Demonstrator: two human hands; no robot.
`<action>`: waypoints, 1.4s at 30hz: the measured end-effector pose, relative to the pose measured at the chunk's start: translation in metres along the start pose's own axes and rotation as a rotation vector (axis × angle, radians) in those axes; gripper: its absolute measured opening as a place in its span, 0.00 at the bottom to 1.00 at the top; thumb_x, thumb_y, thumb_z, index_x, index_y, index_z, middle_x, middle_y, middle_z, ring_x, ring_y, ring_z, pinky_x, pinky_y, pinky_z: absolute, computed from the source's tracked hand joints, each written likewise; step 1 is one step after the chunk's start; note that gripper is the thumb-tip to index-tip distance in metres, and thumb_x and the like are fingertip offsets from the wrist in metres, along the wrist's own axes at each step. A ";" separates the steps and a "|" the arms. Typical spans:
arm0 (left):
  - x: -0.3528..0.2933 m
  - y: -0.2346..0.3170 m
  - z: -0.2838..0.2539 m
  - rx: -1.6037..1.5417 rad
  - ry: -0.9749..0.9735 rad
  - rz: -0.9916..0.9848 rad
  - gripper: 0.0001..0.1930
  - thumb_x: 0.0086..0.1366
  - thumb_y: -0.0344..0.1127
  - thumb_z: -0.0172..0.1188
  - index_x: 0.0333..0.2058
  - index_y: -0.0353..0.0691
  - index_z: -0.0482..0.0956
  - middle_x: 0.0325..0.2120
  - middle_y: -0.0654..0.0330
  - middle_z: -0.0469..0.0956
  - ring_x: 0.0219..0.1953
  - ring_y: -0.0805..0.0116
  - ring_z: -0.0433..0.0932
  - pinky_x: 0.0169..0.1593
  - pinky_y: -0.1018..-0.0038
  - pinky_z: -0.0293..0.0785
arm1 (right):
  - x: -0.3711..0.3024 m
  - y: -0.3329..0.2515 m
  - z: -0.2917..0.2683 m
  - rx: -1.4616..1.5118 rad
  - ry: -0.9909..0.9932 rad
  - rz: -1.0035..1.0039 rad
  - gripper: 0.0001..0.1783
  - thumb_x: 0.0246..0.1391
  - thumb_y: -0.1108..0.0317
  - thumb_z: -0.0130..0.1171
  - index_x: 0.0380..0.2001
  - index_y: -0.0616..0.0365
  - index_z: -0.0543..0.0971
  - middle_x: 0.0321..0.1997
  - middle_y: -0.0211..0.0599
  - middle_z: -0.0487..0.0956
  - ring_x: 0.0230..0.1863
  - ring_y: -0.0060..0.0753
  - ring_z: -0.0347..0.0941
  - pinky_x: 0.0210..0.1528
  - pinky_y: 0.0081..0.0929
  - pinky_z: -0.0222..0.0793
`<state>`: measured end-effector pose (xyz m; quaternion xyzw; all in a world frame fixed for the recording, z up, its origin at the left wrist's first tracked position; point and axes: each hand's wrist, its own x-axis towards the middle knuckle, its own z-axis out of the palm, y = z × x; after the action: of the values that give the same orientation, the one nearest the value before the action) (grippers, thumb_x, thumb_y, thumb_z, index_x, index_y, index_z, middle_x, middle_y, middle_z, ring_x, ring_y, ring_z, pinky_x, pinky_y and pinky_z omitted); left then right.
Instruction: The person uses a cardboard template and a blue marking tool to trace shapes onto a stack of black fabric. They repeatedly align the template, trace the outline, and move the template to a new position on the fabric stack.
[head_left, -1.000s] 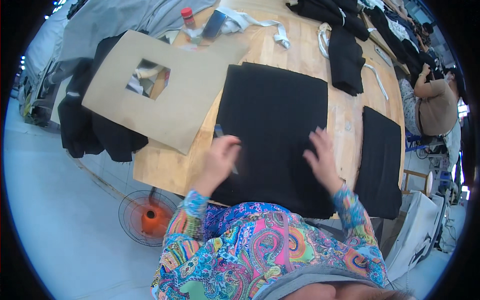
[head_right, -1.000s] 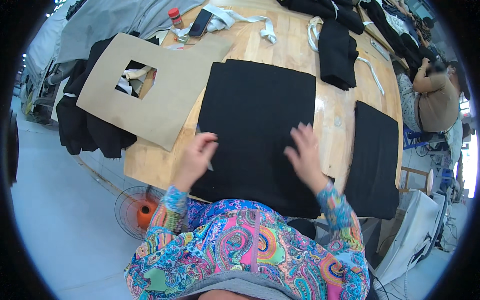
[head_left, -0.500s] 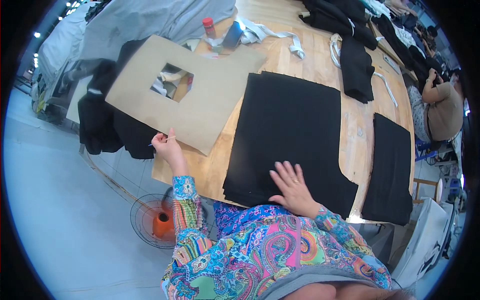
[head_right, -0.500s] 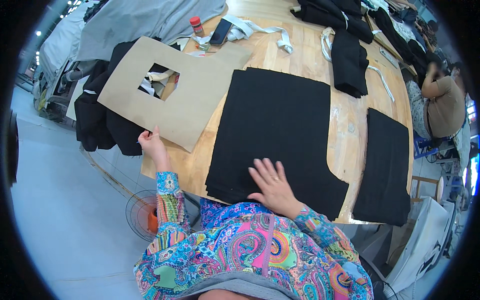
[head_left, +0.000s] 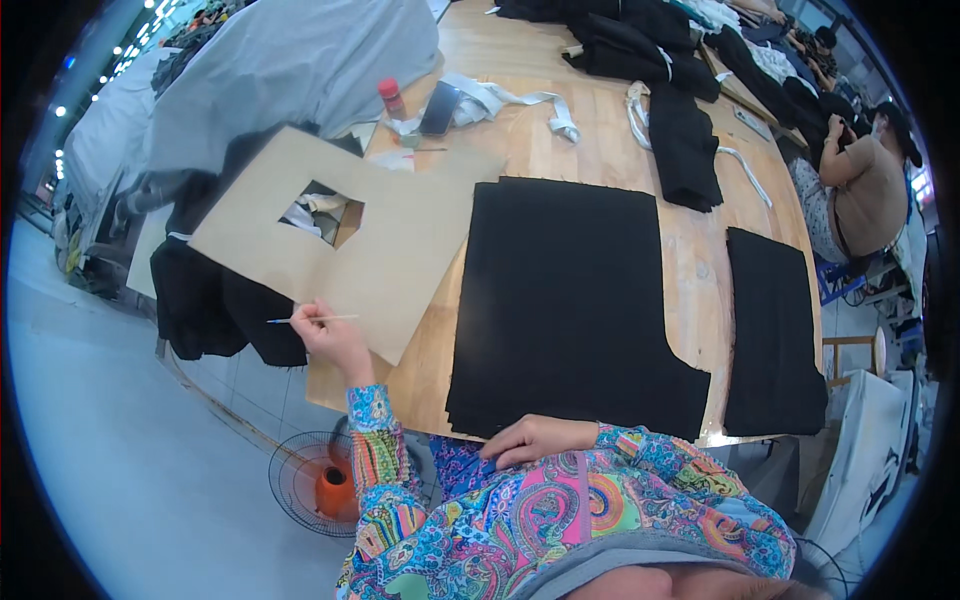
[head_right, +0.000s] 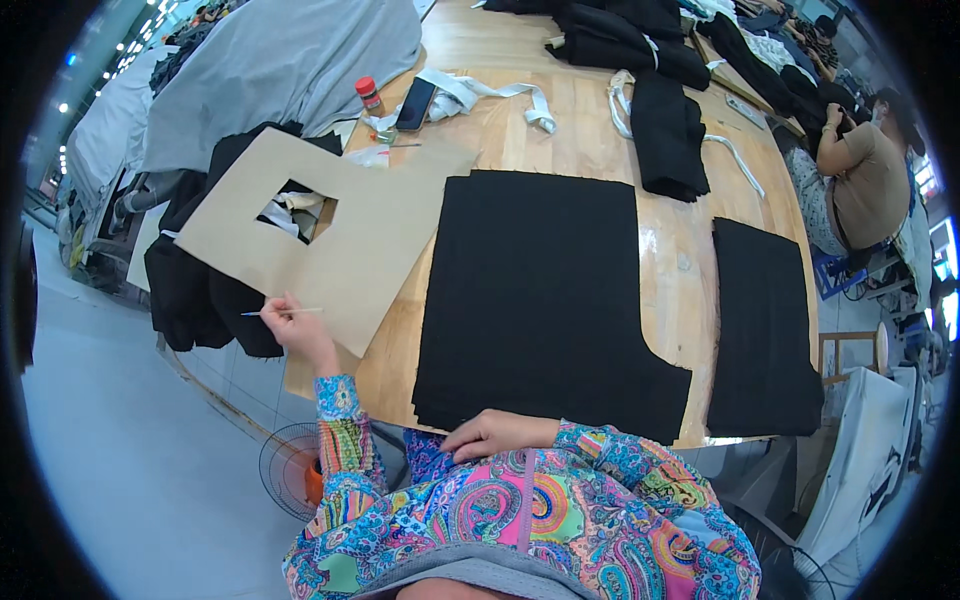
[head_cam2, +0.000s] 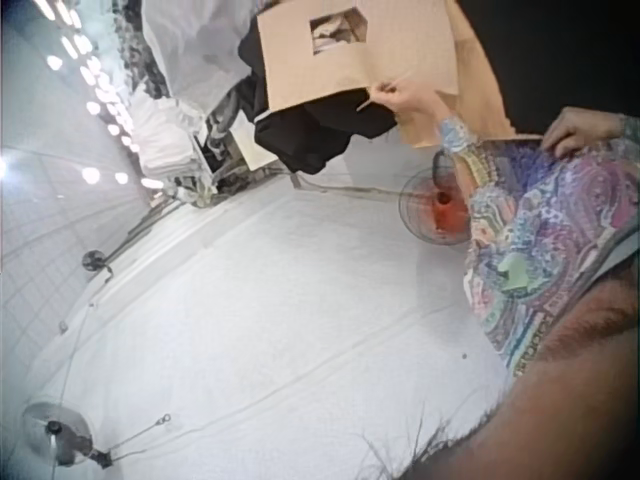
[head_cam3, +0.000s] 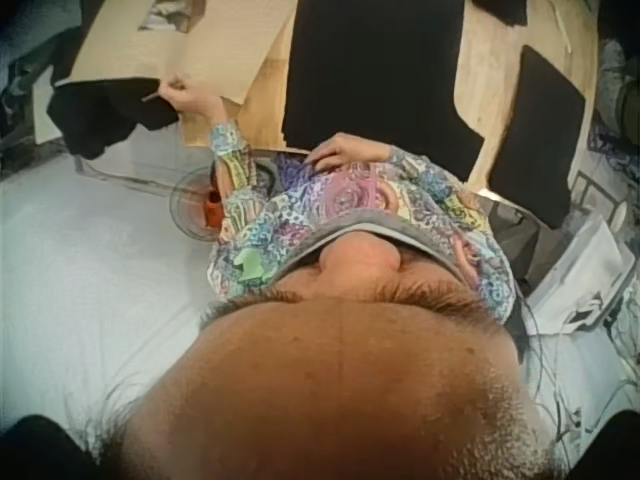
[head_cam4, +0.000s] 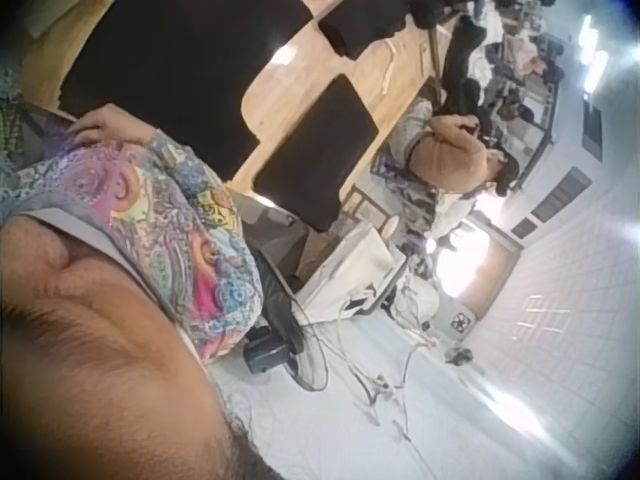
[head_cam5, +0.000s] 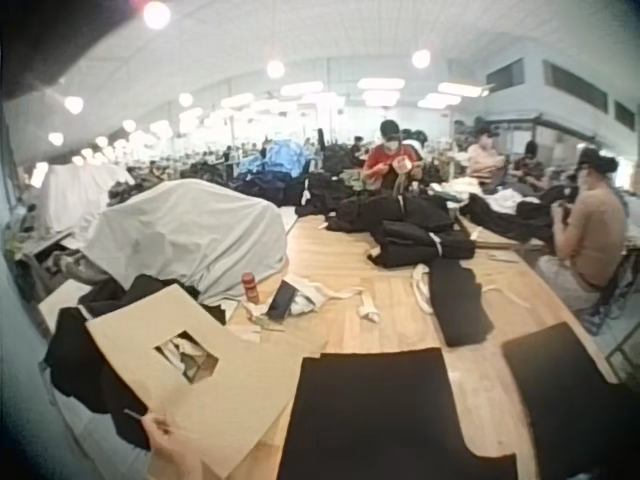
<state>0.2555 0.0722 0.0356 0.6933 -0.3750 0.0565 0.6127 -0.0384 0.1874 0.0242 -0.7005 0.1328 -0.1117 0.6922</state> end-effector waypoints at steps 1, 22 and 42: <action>0.001 0.003 -0.003 -0.021 0.002 0.087 0.05 0.65 0.23 0.52 0.31 0.35 0.65 0.26 0.60 0.66 0.27 0.69 0.65 0.36 0.74 0.69 | -0.003 -0.003 -0.004 0.009 0.121 0.027 0.20 0.57 0.62 0.58 0.51 0.60 0.75 0.48 0.44 0.79 0.48 0.38 0.76 0.52 0.31 0.71; -0.031 0.098 -0.017 -0.699 -0.542 -0.331 0.12 0.60 0.22 0.57 0.28 0.45 0.62 0.30 0.67 0.67 0.36 0.78 0.65 0.43 0.82 0.64 | -0.194 -0.156 -0.172 -0.879 1.826 -0.424 0.18 0.63 0.73 0.49 0.56 0.65 0.68 0.53 0.38 0.72 0.52 0.26 0.70 0.57 0.23 0.64; -0.128 0.030 0.068 -0.541 -1.163 -0.575 0.13 0.56 0.20 0.61 0.33 0.41 0.64 0.63 0.48 0.59 0.29 0.86 0.69 0.33 0.84 0.70 | 0.054 0.041 -0.290 -1.197 0.729 0.337 0.34 0.54 0.53 0.58 0.59 0.60 0.65 0.67 0.47 0.60 0.70 0.50 0.50 0.67 0.54 0.47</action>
<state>0.1208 0.0697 -0.0255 0.5061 -0.4445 -0.5831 0.4541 -0.0873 -0.1043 -0.0132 -0.8478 0.5002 -0.1380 0.1090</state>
